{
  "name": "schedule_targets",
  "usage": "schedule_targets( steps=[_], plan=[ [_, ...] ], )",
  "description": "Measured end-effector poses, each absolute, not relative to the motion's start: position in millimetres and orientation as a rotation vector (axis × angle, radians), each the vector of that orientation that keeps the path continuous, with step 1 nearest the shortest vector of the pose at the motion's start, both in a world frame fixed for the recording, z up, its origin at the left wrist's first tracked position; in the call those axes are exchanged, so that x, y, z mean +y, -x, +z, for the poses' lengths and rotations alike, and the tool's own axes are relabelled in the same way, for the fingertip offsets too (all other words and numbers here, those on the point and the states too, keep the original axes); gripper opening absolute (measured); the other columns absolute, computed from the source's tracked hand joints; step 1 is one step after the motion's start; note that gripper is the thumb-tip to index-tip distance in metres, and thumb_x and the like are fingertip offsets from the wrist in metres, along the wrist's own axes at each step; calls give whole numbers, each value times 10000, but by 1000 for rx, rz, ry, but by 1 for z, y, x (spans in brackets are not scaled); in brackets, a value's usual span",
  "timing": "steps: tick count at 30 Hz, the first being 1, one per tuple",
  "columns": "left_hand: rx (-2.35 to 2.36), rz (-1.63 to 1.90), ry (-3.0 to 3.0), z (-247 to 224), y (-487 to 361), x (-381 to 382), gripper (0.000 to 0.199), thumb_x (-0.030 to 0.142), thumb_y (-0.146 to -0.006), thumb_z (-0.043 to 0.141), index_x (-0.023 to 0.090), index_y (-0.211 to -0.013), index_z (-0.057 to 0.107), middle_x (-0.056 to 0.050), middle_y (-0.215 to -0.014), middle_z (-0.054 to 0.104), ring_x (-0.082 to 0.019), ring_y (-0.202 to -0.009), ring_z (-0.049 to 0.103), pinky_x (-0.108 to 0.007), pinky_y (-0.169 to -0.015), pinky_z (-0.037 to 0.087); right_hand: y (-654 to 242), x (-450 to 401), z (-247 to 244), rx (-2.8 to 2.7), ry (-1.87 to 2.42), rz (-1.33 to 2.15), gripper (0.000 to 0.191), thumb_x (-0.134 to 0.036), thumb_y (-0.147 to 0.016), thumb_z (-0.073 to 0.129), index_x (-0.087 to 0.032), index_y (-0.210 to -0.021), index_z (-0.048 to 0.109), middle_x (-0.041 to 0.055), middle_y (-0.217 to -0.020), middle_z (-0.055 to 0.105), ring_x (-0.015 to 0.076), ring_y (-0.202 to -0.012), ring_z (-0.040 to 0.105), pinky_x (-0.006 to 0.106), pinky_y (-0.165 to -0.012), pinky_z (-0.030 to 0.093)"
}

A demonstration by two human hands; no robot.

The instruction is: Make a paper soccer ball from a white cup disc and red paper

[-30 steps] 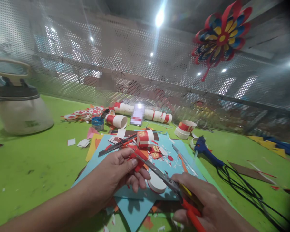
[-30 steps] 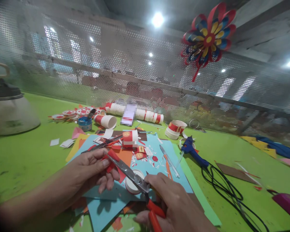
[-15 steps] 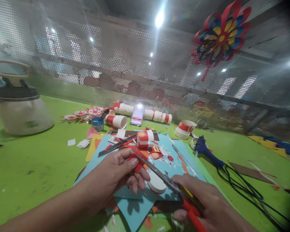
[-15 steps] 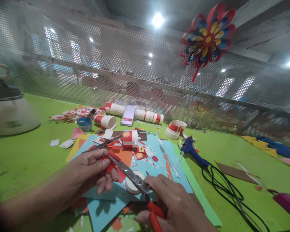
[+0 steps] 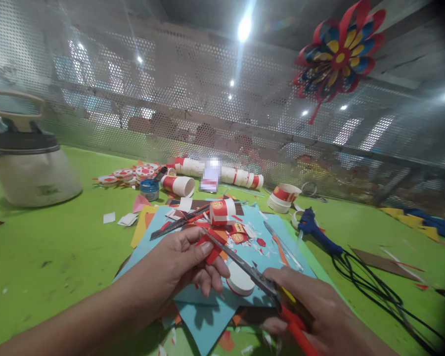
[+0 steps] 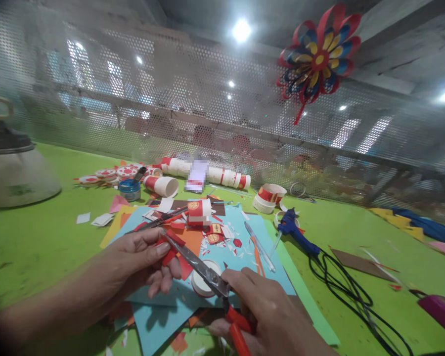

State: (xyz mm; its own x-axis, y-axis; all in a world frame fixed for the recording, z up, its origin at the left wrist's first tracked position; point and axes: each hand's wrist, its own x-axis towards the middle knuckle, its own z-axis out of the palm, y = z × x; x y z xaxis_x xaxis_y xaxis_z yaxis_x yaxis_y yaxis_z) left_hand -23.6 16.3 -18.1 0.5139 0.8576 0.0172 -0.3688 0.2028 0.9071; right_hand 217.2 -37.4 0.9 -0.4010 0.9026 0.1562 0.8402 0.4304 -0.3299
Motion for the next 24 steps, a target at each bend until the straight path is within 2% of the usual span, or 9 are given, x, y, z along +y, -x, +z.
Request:
schedule_targets(
  steps=[11, 16, 24],
  plan=[
    [598, 903, -1039, -19, 25, 16, 167, 301, -901, 588, 145, -842, 577, -67, -736, 715, -100, -558, 631, -184, -519, 474, -219, -37, -1, -2428, 1520, 265, 318, -389, -865, 609, -268, -1159, 618, 54, -924, 691, 200, -757, 644, 296, -670, 535],
    [607, 891, -1035, -18, 25, 17, 158, 291, -891, 606, 146, -835, 579, -50, -683, 703, -92, -554, 622, -174, -529, 467, -220, -36, 2, -2416, 1503, 288, 316, -411, -854, 633, -268, -1136, 643, 60, -923, 701, 205, -781, 645, 307, -705, 533],
    [639, 849, -1059, -18, 26, 18, 176, 285, -899, 589, 135, -809, 575, -81, -761, 719, -93, -579, 628, -180, -533, 474, -217, -32, 4, -2441, 1532, 501, 324, -454, -900, 568, -249, -1145, 626, 66, -1016, 685, 223, -887, 639, 323, -750, 518]
  ],
)
